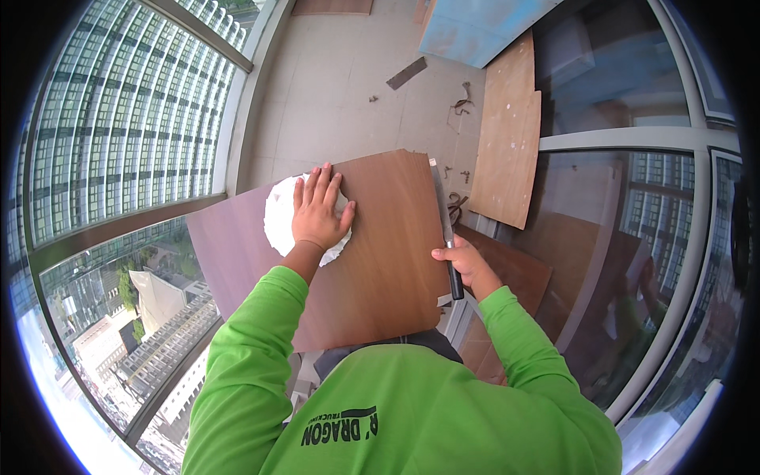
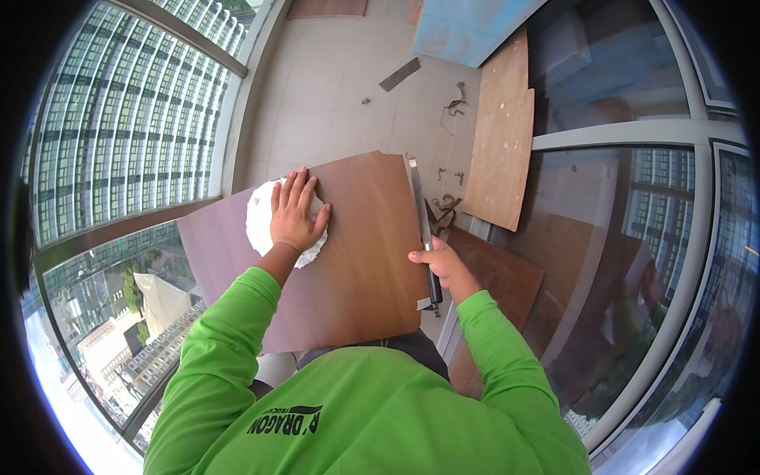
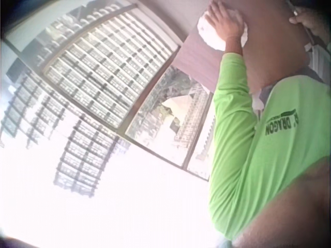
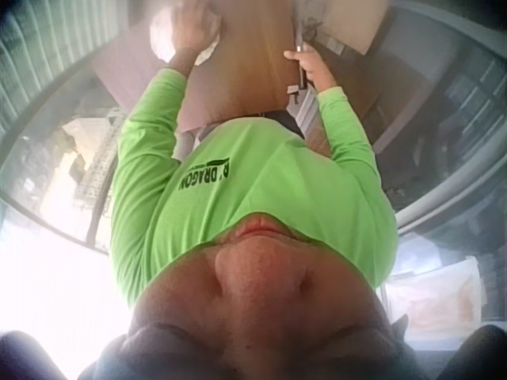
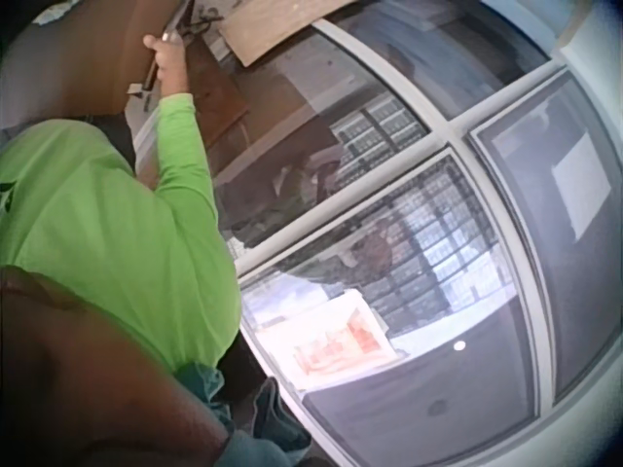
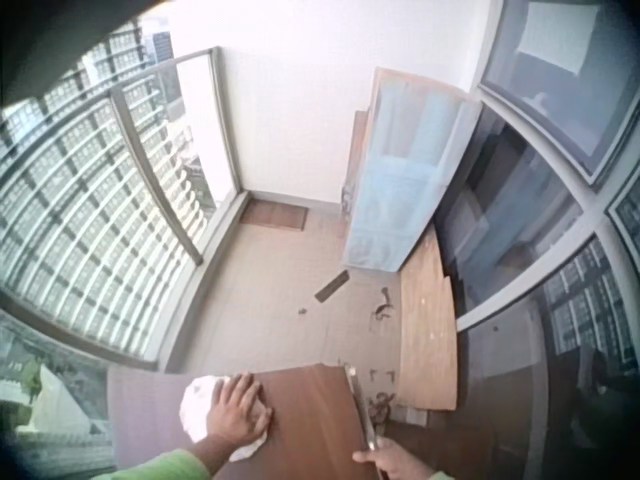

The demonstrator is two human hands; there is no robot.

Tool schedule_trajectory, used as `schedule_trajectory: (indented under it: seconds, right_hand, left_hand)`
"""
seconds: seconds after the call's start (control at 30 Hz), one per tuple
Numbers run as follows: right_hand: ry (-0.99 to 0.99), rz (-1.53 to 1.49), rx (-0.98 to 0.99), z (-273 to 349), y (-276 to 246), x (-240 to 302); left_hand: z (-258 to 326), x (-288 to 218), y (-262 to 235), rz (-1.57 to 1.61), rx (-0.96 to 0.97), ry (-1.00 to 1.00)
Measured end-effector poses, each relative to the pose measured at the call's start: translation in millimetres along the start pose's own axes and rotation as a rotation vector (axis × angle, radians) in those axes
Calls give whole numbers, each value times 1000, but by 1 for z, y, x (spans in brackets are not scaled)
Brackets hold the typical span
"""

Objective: The person assembles a wooden cabinet by fitting a side panel into place and then using a utility knife to trim excess material along the edge. The person works on a balcony with a city view, handling wooden panels and a utility knife.

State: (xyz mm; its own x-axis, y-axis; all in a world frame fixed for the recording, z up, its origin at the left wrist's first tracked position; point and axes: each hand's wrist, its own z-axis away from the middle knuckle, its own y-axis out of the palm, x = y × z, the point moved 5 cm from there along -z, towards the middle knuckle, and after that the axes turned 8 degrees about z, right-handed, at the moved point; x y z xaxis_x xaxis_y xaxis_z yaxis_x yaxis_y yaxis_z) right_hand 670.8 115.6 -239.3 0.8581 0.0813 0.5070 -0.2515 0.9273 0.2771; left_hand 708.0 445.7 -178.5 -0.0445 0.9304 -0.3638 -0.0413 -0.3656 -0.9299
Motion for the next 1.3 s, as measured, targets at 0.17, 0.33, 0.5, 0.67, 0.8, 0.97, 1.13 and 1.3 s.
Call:
schedule_trajectory:
  seconds: [0.17,0.33,0.5,0.67,0.8,0.97,1.13,1.3]
  right_hand:
    - [-44,38,29,-6,-8,-3]
    - [-67,448,-302,-2,-7,40]
    - [-277,1100,-562,16,18,104]
    - [-343,983,-475,29,54,142]
    - [-250,808,-320,7,56,136]
    - [-194,825,-288,-14,68,148]
    - [-499,1025,-489,-29,72,187]
    - [-687,1012,-380,-81,75,224]
  left_hand:
    - [-3,-2,-1,11,-8,16]
    - [-1,-2,-2,5,-1,-9]
    - [-2,-2,-2,5,7,-6]
    - [-2,-1,-3,15,19,-19]
    - [-4,-2,-5,63,-6,-4]
    - [-5,-2,-6,68,-30,11]
    - [-4,-1,-6,79,-49,14]
    - [-7,0,-8,91,-47,31]
